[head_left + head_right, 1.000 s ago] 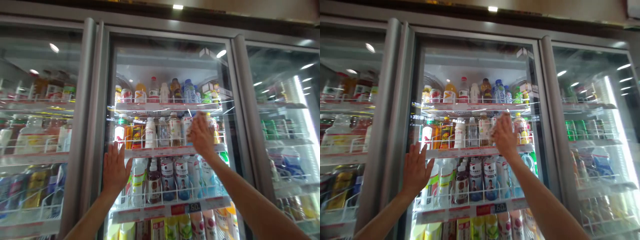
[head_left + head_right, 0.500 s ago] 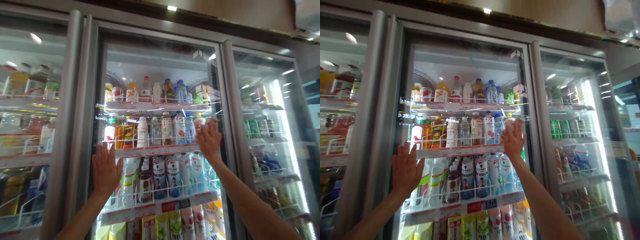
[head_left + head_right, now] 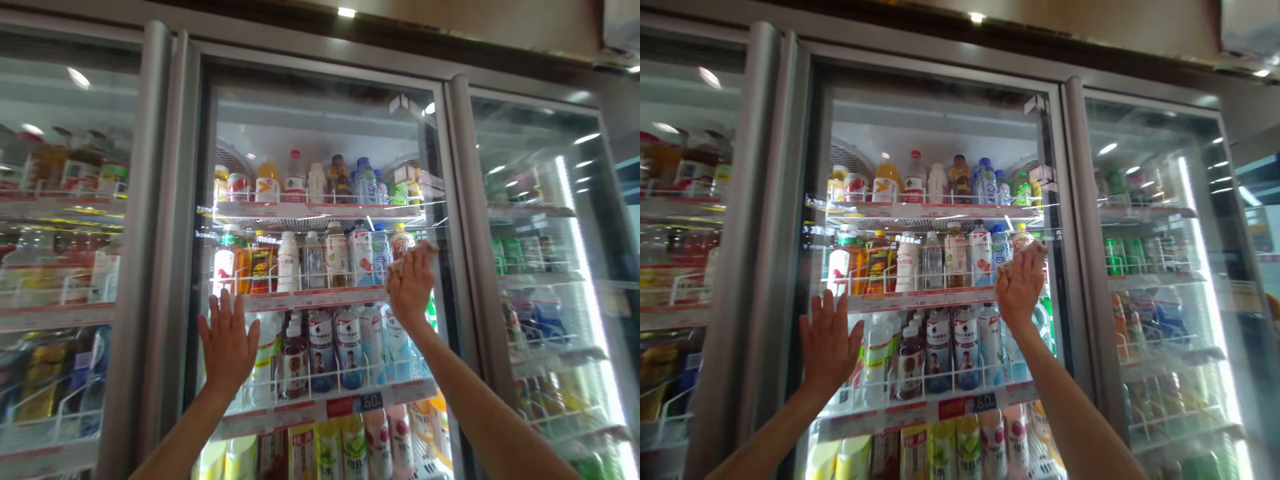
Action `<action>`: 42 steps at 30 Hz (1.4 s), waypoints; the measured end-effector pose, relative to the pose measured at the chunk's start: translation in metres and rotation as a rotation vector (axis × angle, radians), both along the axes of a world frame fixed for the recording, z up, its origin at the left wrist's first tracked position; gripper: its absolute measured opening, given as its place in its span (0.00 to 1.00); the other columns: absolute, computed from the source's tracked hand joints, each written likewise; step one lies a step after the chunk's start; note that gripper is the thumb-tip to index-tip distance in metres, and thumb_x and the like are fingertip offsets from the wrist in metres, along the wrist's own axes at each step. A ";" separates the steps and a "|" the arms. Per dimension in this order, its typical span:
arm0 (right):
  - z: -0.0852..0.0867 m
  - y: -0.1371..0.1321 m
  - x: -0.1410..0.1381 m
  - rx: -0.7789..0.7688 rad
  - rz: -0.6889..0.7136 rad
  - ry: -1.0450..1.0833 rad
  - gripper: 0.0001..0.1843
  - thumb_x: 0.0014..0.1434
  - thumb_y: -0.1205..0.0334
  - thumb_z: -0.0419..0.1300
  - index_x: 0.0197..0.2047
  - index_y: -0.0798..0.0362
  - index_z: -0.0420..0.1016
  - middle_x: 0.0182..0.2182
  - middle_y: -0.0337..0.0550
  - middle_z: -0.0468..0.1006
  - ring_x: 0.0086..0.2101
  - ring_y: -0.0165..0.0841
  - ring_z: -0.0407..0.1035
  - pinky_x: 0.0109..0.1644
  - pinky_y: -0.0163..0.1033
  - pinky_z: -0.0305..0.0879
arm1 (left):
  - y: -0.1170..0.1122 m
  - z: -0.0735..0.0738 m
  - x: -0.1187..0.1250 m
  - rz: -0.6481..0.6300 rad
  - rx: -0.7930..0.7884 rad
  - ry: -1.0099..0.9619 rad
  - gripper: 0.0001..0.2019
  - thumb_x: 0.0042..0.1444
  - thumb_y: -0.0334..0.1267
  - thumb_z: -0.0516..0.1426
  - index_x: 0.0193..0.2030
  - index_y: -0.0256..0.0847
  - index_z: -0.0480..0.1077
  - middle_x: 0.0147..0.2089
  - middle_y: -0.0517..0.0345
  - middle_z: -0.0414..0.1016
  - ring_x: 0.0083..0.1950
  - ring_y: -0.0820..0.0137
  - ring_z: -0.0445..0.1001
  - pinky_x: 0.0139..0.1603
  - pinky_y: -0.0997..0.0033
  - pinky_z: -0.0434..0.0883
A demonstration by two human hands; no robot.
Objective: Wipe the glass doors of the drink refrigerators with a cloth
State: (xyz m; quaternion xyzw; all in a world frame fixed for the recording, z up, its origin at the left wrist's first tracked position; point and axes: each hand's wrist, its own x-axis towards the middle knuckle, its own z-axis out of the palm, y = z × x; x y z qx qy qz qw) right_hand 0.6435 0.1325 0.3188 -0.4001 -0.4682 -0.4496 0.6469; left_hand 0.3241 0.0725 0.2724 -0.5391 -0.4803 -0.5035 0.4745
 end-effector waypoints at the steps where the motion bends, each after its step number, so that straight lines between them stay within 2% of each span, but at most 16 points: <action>1: -0.005 -0.002 -0.011 -0.009 0.015 -0.055 0.31 0.62 0.60 0.46 0.67 0.54 0.45 0.63 0.53 0.55 0.65 0.43 0.41 0.62 0.59 0.45 | 0.000 -0.001 0.000 0.003 0.001 0.010 0.32 0.63 0.42 0.44 0.69 0.43 0.31 0.71 0.42 0.37 0.71 0.54 0.35 0.65 0.40 0.43; 4: -0.028 -0.014 -0.046 -0.068 0.074 -0.434 0.29 0.61 0.61 0.47 0.66 0.49 0.50 0.62 0.45 0.59 0.65 0.37 0.41 0.66 0.53 0.42 | -0.001 -0.006 -0.002 0.002 -0.006 0.037 0.33 0.62 0.43 0.45 0.69 0.44 0.30 0.71 0.44 0.36 0.71 0.54 0.35 0.65 0.41 0.42; 6: -0.043 -0.019 -0.045 -0.085 0.089 -0.542 0.29 0.61 0.62 0.47 0.65 0.48 0.51 0.61 0.43 0.62 0.65 0.36 0.43 0.66 0.52 0.39 | -0.002 -0.012 -0.003 0.000 -0.013 0.058 0.32 0.62 0.42 0.45 0.69 0.45 0.31 0.71 0.45 0.36 0.71 0.56 0.36 0.66 0.42 0.42; 10: -0.055 -0.014 -0.004 -0.013 0.030 -0.186 0.31 0.61 0.65 0.47 0.67 0.50 0.47 0.63 0.49 0.58 0.65 0.40 0.43 0.64 0.56 0.44 | -0.004 -0.031 -0.002 0.003 -0.026 0.112 0.32 0.62 0.41 0.45 0.69 0.44 0.30 0.71 0.47 0.36 0.71 0.58 0.36 0.67 0.45 0.41; 12: -0.062 -0.014 -0.007 -0.001 0.035 -0.099 0.31 0.61 0.64 0.46 0.67 0.52 0.46 0.63 0.51 0.56 0.65 0.41 0.42 0.63 0.56 0.47 | -0.004 -0.039 0.000 0.009 -0.023 0.124 0.33 0.62 0.40 0.45 0.69 0.44 0.30 0.71 0.47 0.36 0.71 0.59 0.36 0.67 0.46 0.41; 16: -0.089 -0.024 -0.049 -0.111 0.130 -0.470 0.30 0.60 0.62 0.48 0.65 0.51 0.51 0.60 0.46 0.63 0.65 0.38 0.43 0.66 0.53 0.40 | -0.005 -0.042 0.000 0.010 -0.017 0.124 0.34 0.61 0.40 0.47 0.69 0.44 0.30 0.71 0.47 0.36 0.71 0.58 0.36 0.67 0.45 0.42; 18: -0.099 -0.026 -0.048 -0.139 0.146 -0.574 0.29 0.59 0.63 0.49 0.65 0.48 0.53 0.59 0.44 0.64 0.64 0.38 0.44 0.66 0.53 0.38 | -0.006 -0.043 -0.001 0.005 -0.031 0.125 0.34 0.61 0.40 0.48 0.69 0.45 0.30 0.71 0.47 0.37 0.71 0.58 0.36 0.67 0.45 0.42; 22: -0.099 -0.019 -0.007 -0.109 0.040 -0.173 0.32 0.60 0.65 0.46 0.67 0.49 0.45 0.63 0.50 0.56 0.64 0.42 0.43 0.64 0.60 0.41 | -0.008 -0.051 -0.001 0.005 -0.073 0.114 0.35 0.61 0.40 0.47 0.68 0.46 0.29 0.71 0.48 0.37 0.71 0.58 0.37 0.67 0.46 0.43; 24: -0.100 -0.021 -0.008 -0.113 0.038 -0.062 0.33 0.61 0.65 0.46 0.68 0.51 0.43 0.64 0.53 0.52 0.65 0.44 0.41 0.62 0.62 0.44 | -0.007 -0.054 0.001 0.005 -0.079 0.101 0.34 0.61 0.40 0.47 0.68 0.45 0.28 0.71 0.48 0.36 0.71 0.58 0.36 0.67 0.46 0.42; 28: -0.118 -0.032 -0.045 -0.187 0.152 -0.470 0.30 0.59 0.64 0.49 0.65 0.49 0.52 0.62 0.47 0.60 0.65 0.39 0.43 0.65 0.55 0.41 | -0.008 -0.055 0.002 -0.009 -0.071 0.091 0.34 0.62 0.40 0.47 0.68 0.45 0.29 0.71 0.48 0.36 0.71 0.58 0.36 0.67 0.45 0.42; 30: -0.124 -0.032 -0.040 -0.198 0.151 -0.577 0.29 0.59 0.63 0.50 0.64 0.47 0.54 0.59 0.45 0.64 0.64 0.37 0.46 0.66 0.53 0.38 | -0.010 -0.057 0.001 -0.022 -0.077 0.103 0.34 0.62 0.40 0.47 0.68 0.46 0.30 0.71 0.49 0.36 0.71 0.58 0.36 0.67 0.46 0.42; 32: -0.126 -0.025 -0.012 -0.175 0.075 -0.420 0.29 0.60 0.64 0.48 0.65 0.47 0.51 0.60 0.47 0.63 0.64 0.39 0.47 0.65 0.57 0.39 | -0.013 -0.062 -0.001 -0.035 -0.088 0.120 0.34 0.61 0.39 0.48 0.69 0.46 0.31 0.71 0.50 0.36 0.71 0.59 0.37 0.67 0.47 0.42; 34: -0.126 -0.019 0.018 -0.137 -0.015 -0.129 0.31 0.61 0.64 0.46 0.67 0.50 0.45 0.63 0.52 0.57 0.64 0.43 0.46 0.63 0.61 0.44 | -0.016 -0.069 -0.001 -0.049 -0.100 0.137 0.34 0.61 0.39 0.48 0.69 0.46 0.32 0.71 0.51 0.36 0.71 0.59 0.37 0.68 0.49 0.42; 36: -0.131 -0.017 0.030 -0.123 -0.041 0.017 0.33 0.61 0.64 0.46 0.68 0.51 0.42 0.64 0.55 0.52 0.64 0.46 0.44 0.60 0.63 0.48 | -0.018 -0.077 0.000 -0.060 -0.109 0.139 0.34 0.61 0.38 0.48 0.69 0.46 0.33 0.71 0.52 0.36 0.71 0.60 0.36 0.68 0.49 0.42; 38: -0.142 -0.021 0.020 -0.162 -0.002 -0.083 0.34 0.60 0.64 0.48 0.68 0.51 0.41 0.65 0.55 0.51 0.64 0.46 0.43 0.60 0.61 0.50 | -0.018 -0.081 0.001 -0.069 -0.113 0.125 0.34 0.61 0.38 0.48 0.69 0.46 0.32 0.72 0.53 0.35 0.71 0.59 0.36 0.68 0.48 0.41; 42: -0.163 -0.031 0.001 -0.260 0.070 -0.452 0.33 0.59 0.65 0.50 0.67 0.46 0.47 0.62 0.47 0.59 0.63 0.41 0.47 0.64 0.56 0.46 | -0.018 -0.083 0.003 -0.083 -0.114 0.109 0.33 0.61 0.37 0.47 0.69 0.47 0.32 0.72 0.53 0.34 0.71 0.59 0.36 0.67 0.46 0.41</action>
